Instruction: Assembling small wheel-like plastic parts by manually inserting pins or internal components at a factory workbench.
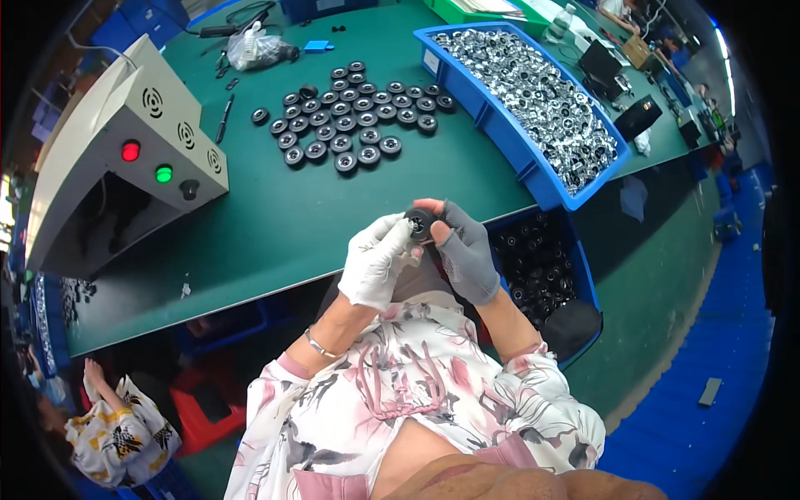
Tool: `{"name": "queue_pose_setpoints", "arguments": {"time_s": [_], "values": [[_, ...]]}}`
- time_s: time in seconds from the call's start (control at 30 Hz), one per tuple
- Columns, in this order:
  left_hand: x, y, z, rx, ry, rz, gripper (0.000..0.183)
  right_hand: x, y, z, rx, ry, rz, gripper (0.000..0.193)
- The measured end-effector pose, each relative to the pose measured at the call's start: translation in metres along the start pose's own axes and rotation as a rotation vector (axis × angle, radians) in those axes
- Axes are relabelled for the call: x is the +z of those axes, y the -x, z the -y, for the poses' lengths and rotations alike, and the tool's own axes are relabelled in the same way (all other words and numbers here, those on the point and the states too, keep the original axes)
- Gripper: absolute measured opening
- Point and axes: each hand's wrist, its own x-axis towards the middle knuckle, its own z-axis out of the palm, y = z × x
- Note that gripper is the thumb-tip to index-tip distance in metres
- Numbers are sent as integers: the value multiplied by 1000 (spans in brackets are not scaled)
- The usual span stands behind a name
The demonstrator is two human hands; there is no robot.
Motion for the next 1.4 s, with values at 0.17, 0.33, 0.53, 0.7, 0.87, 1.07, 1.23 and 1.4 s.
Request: {"name": "queue_pose_setpoints", "arguments": {"time_s": [0.17, 0.33, 0.53, 0.7, 0.87, 1.07, 1.23, 1.4], "values": [[-2, -1, 7, 88, -201, -85, 24, 7, -1, 7, -36, 211, -85, 29], [-4, 0, 9, 114, -225, -66, 22, 12, 2, 6, -68, 338, -165, 23], [-3, 6, 9, 1, -48, 12, 26, 17, 8, 12, -9, 164, -152, 24], [3, 1, 13, -69, -165, -19, 28, -8, 21, 17, 39, 368, -208, 24], [0, 7, 3, 41, -281, -55, 32, -75, 60, 57, 71, 717, -392, 20], [-7, 15, -10, 103, -374, -12, 29, -123, 84, 68, -296, 1295, -801, 24], [-16, 12, -20, 276, -455, -28, 23, -53, 8, 79, -513, 1232, -409, 22], [-38, -1, -29, 627, -898, -84, 16, -3, -200, 34, -548, 1280, -60, 31]]}}
